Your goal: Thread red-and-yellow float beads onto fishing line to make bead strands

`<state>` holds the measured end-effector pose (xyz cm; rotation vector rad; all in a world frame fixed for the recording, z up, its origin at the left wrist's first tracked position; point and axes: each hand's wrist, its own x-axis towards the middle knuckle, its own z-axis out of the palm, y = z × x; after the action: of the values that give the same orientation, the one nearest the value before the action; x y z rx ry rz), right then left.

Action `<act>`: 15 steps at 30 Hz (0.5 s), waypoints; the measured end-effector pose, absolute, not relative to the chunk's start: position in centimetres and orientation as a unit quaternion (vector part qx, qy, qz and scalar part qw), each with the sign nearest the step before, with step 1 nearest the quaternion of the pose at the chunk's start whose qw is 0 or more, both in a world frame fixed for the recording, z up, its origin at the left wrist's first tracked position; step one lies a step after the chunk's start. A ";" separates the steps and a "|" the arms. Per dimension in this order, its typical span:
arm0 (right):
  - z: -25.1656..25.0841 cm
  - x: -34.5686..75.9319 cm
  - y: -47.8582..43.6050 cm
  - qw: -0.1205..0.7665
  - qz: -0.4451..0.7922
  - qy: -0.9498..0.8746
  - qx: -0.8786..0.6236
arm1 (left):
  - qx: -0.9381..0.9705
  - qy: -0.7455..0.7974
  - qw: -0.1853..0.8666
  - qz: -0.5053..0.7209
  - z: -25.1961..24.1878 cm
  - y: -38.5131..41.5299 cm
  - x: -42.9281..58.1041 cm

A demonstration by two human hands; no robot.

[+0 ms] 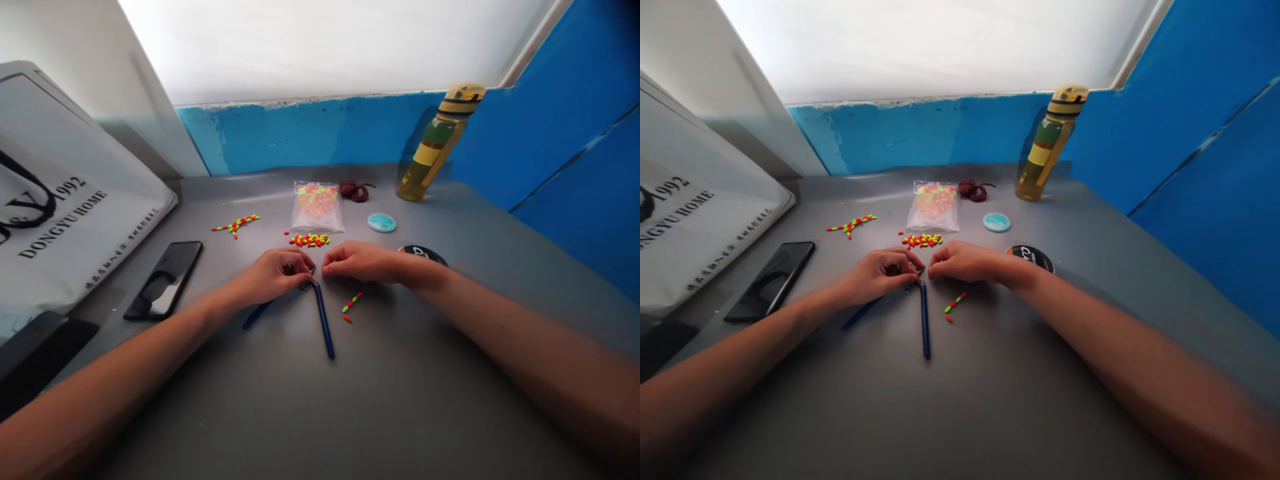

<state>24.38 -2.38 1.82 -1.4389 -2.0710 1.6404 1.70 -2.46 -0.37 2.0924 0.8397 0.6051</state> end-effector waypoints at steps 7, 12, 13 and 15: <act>1.7 24.6 -2.5 0.107 0.591 -0.650 -0.466 | 0.648 0.378 0.587 0.303 -0.1 -1.9 1.5; 1.6 24.1 -2.6 0.156 0.607 -0.635 -0.451 | 0.562 0.376 0.651 0.345 -0.1 -1.4 1.2; 1.7 24.1 -2.5 0.154 0.600 -0.646 -0.445 | 0.549 0.378 0.656 0.353 -0.1 -1.3 1.2; 2.1 24.2 -2.5 0.133 0.572 -0.686 -0.430 | 0.531 0.386 0.660 0.365 -0.3 -1.2 1.1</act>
<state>24.17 -2.51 2.05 -1.2467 -1.9901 1.6586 1.14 -1.18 -0.26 1.2020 0.8729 0.8247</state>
